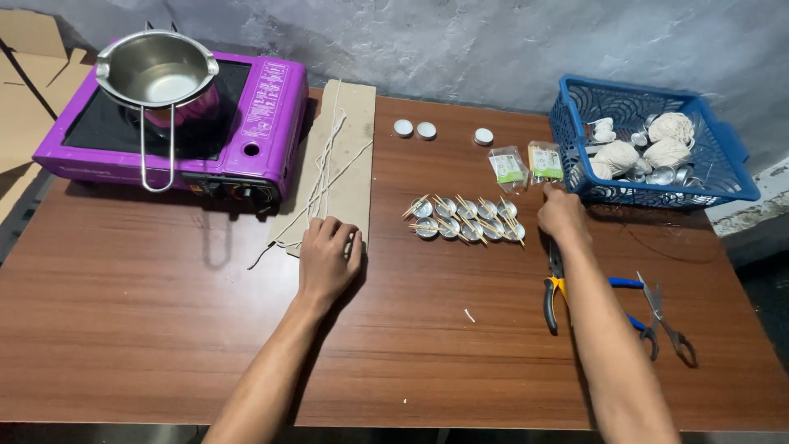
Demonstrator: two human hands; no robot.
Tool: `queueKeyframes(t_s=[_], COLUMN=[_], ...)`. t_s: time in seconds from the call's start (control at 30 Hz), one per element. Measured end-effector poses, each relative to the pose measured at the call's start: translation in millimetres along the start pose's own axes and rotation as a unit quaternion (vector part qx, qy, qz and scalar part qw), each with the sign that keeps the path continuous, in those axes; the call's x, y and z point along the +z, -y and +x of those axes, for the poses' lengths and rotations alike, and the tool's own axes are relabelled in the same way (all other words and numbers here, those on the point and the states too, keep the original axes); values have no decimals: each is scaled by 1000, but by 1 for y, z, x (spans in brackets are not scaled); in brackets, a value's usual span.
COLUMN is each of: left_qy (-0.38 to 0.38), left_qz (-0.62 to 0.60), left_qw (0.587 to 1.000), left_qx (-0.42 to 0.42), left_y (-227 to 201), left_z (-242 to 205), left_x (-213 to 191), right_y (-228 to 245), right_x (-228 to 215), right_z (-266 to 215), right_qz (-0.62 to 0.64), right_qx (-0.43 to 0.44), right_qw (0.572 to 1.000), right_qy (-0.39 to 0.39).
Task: Assembling candle wicks into metal sustainers and placing them into candle cups using pliers and scissors.
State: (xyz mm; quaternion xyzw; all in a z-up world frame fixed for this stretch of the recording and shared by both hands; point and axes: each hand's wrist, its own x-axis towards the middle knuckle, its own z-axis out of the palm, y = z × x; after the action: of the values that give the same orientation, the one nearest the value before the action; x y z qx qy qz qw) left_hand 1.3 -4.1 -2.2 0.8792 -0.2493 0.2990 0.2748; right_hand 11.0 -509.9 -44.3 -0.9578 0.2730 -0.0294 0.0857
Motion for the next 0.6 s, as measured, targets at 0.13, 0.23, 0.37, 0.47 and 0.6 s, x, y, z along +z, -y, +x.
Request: queueKeyframes(t_s=[0.13, 0.23, 0.37, 0.47, 0.6], left_qy=[9, 19, 25, 32, 40], left_qz=[-8, -13, -24, -26, -32], left_qw=[1000, 999, 999, 999, 998], left_qx=[-12, -24, -24, -23, -30], left_y=[1, -1, 0, 1, -1], left_z=[2, 2, 3, 2, 4], left_x=[0, -3, -1, 1, -3], right_y=[37, 39, 42, 43, 40], right_x=[-49, -51, -53, -53, -47], right_z=[-28, -29, -31, -33, -26], right_qz=[13, 11, -2, 5, 21], right_qx=[14, 32, 33, 35, 30], right_qw=[999, 998, 998, 999, 999], right_qy=[44, 46, 46, 32, -8])
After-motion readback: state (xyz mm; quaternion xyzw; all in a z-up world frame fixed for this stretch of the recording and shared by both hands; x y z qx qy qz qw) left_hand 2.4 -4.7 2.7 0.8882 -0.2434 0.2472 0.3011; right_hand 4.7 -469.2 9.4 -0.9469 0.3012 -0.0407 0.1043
